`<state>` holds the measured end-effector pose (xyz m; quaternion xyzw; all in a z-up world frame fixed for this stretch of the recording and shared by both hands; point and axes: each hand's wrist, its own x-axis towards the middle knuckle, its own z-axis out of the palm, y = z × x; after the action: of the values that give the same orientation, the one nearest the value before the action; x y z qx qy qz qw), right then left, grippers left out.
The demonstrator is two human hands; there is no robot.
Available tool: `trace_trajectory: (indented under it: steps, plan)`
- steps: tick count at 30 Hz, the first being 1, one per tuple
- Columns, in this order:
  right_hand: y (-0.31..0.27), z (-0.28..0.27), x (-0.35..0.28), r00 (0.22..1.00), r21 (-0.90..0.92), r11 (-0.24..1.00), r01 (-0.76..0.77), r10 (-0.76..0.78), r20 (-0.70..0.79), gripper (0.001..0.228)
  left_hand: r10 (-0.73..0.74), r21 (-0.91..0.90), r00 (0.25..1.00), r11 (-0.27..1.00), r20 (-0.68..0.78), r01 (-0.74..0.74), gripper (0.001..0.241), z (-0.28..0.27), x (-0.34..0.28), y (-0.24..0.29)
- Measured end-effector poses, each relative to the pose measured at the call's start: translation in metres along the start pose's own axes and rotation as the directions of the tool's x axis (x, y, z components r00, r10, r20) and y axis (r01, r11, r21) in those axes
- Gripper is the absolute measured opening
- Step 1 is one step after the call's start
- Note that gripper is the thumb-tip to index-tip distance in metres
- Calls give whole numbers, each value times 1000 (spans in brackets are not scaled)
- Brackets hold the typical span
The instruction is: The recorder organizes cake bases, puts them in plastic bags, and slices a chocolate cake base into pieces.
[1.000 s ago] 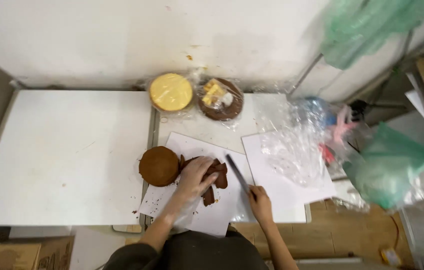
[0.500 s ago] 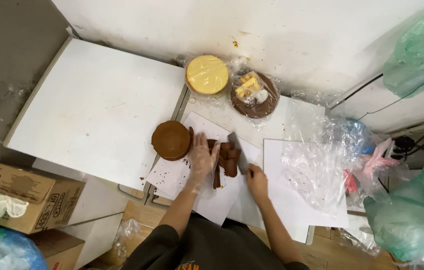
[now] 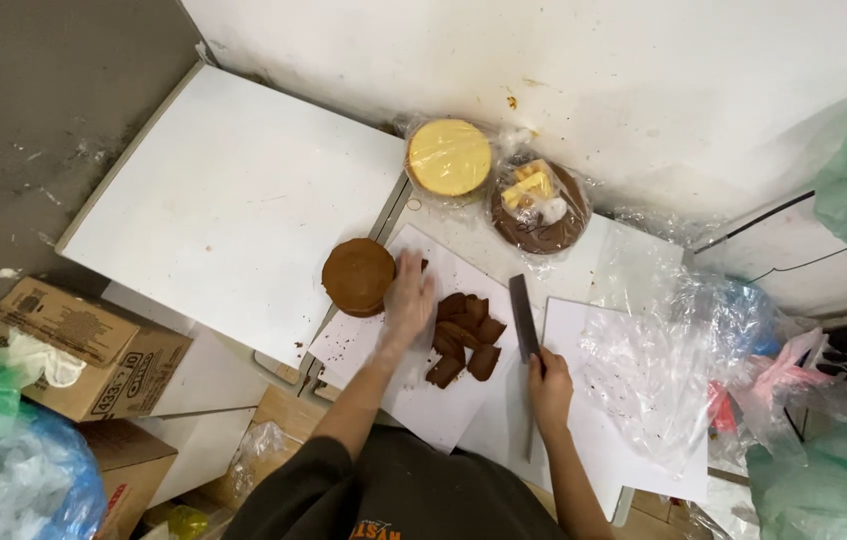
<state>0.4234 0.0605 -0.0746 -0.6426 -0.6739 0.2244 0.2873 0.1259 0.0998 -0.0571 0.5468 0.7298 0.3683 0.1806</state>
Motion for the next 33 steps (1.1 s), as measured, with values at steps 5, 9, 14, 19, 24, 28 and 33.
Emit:
trace_trajectory:
  steps: [5, 9, 14, 19, 24, 28, 33]
  plan:
    - [12, 1, -5, 995, 96, 990, -100, 97, 37, 28, -165, -18, 973, 985, 163, 171, 56, -12, 26, 15]
    - [17, 26, -12, 992, 71, 993, -97, 90, 88, 28, -194, 36, 902, 980, 386, 196, 55, -37, -3, 44]
    - [-46, 24, -25, 980, 109, 993, -42, 20, 197, 30, -321, -13, 937, 945, 142, 325, 57, -44, -67, 43]
    - [-62, 44, -33, 949, 114, 986, 123, -151, 276, 39, -213, -18, 977, 977, -31, 213, 64, -4, -72, 29]
    - [-46, 33, -22, 966, 49, 998, 42, -53, 251, 38, -114, -144, 987, 985, -114, 97, 63, -13, -74, 27]
    - [-3, 1, -20, 993, -26, 1000, -4, 7, 115, 42, 111, 487, 912, 816, 395, -311, 90, -36, -59, 53]
    - [37, -39, -31, 995, -159, 983, 94, -97, -11, 41, 64, 443, 853, 833, 519, -332, 76, 4, -53, 42]
